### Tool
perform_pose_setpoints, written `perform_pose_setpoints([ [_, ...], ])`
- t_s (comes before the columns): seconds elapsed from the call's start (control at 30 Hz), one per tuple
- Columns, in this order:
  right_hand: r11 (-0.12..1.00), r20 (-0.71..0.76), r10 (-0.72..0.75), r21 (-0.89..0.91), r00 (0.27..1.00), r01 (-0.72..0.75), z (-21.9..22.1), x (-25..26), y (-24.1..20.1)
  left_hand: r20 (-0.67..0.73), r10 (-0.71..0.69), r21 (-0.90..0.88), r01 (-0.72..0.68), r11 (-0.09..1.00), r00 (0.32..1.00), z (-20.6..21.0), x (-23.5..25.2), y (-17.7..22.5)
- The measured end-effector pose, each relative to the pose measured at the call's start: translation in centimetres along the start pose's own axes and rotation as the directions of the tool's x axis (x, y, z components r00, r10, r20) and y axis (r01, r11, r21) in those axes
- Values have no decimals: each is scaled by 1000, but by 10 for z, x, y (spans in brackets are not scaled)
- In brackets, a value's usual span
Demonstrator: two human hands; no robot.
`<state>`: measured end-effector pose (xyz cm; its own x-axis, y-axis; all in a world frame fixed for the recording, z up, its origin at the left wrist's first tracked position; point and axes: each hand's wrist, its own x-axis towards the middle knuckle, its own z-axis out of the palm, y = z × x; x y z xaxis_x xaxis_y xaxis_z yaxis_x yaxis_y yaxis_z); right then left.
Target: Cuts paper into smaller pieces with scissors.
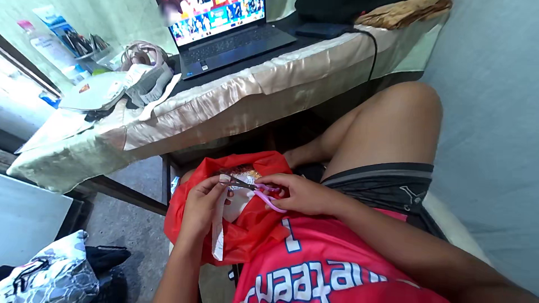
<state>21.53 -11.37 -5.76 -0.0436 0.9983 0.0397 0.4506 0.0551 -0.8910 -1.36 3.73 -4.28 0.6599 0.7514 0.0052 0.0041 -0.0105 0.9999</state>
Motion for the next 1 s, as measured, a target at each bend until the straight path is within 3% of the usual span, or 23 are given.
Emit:
perform_pose_setpoints([
  [1.0, 995, 33, -4, 104, 999, 1, 0, 3, 5, 61, -44, 56, 41, 998, 997, 1, -3, 3],
])
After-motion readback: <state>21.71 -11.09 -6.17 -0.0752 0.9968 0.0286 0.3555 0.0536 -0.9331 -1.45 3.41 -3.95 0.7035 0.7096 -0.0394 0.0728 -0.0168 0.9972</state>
